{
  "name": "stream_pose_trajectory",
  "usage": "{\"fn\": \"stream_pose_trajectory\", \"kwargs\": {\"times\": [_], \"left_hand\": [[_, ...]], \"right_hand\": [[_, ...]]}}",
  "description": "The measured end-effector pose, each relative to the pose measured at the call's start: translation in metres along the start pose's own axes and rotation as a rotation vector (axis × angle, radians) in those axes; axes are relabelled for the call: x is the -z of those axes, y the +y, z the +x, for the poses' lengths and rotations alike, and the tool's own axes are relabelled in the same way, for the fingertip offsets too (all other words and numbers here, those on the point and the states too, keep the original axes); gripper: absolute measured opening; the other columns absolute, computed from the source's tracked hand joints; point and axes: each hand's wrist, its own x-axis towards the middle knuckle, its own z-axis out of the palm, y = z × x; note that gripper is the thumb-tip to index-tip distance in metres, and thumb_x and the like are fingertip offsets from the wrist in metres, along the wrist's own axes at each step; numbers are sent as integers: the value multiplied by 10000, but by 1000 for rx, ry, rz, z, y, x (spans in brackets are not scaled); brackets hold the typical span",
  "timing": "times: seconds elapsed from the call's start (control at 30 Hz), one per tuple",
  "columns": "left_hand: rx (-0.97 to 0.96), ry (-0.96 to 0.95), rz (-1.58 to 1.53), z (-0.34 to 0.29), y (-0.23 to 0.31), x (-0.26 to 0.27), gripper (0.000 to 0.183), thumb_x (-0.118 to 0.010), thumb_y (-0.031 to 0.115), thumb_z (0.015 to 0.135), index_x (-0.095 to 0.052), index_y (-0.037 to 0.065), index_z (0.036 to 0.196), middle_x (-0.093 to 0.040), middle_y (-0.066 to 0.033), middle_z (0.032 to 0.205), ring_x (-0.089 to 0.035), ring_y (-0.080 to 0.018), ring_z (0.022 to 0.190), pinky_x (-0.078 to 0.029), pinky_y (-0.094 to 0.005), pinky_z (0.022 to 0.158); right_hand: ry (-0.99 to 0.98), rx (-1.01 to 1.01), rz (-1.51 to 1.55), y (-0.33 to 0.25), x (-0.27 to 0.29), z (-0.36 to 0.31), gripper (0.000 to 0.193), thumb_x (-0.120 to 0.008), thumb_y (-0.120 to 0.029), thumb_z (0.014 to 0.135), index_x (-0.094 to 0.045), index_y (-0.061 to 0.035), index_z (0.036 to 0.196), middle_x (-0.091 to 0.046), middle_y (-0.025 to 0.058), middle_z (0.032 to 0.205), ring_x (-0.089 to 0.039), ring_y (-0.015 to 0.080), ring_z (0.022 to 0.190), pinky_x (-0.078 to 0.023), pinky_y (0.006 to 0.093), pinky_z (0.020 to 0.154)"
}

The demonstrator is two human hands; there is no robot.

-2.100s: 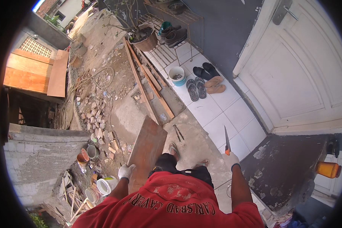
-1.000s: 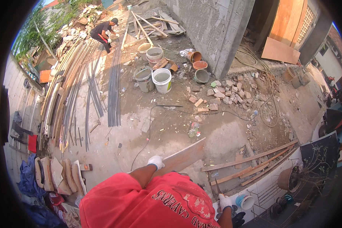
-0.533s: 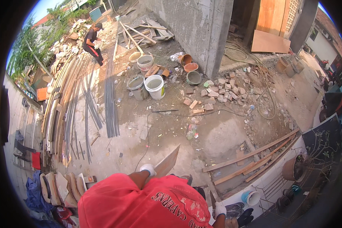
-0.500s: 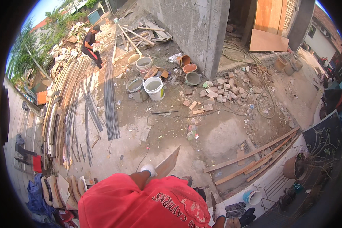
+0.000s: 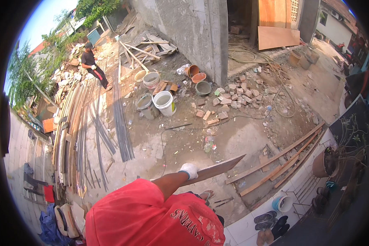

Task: The person walks through a construction site, picks up a piece of wood, and measures it with a tape measure. They then use a hand saw to cut the wood along the marked line and carry the cut piece away.

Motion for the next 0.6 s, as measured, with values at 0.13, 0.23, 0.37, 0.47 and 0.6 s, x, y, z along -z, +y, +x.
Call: {"fn": "stream_pose_trajectory", "kwargs": {"times": [0.13, 0.23, 0.37, 0.47, 0.6], "left_hand": [[-207, 26, 78, -8, 78, 7, 431, -782, 416, 886, -783, 140, 1216, -793, -213, 1160, -761, -419, 1108, -593, -533, 955], [-143, 25, 121, -39, 88, -7, 443, -774, 454, 908, -784, 104, 1180, -793, -221, 1139, -755, -415, 1118, -582, -533, 969], [-232, -98, 31, -48, 109, -76, 412, -807, 357, 938, -799, 126, 1278, -832, -146, 1153, -797, -315, 1087, -600, -435, 953], [-250, -181, 60, -55, 132, -108, 406, -831, 356, 932, -805, 73, 1222, -829, -177, 1091, -805, -311, 1009, -603, -431, 883], [-161, -199, 214, -43, 134, -144, 426, -859, 380, 902, -816, 56, 1177, -836, -165, 1025, -812, -268, 930, -606, -415, 851]], "right_hand": [[72, -107, -57, 119, -65, 31, 664, -729, -562, 920, -737, -93, 1390, -759, 260, 1333, -711, 419, 1280, -548, 512, 1097], [221, -227, 492, 88, -61, 9, 580, -875, -500, 828, -742, 6, 1077, -793, 235, 1119, -770, 389, 1080, -605, 498, 908], [319, -510, 464, 83, -76, 2, 714, -879, -542, 824, -639, -73, 1305, -760, 185, 1289, -704, 375, 1276, -523, 485, 1098], [373, -606, 676, 89, -140, 43, 601, -897, -412, 822, -652, -76, 1256, -744, 224, 1241, -693, 405, 1218, -509, 504, 1084], [548, -713, 730, 75, -240, 125, 507, -896, -323, 807, -644, -88, 1179, -750, 243, 1149, -695, 436, 1165, -497, 521, 1076]]}}
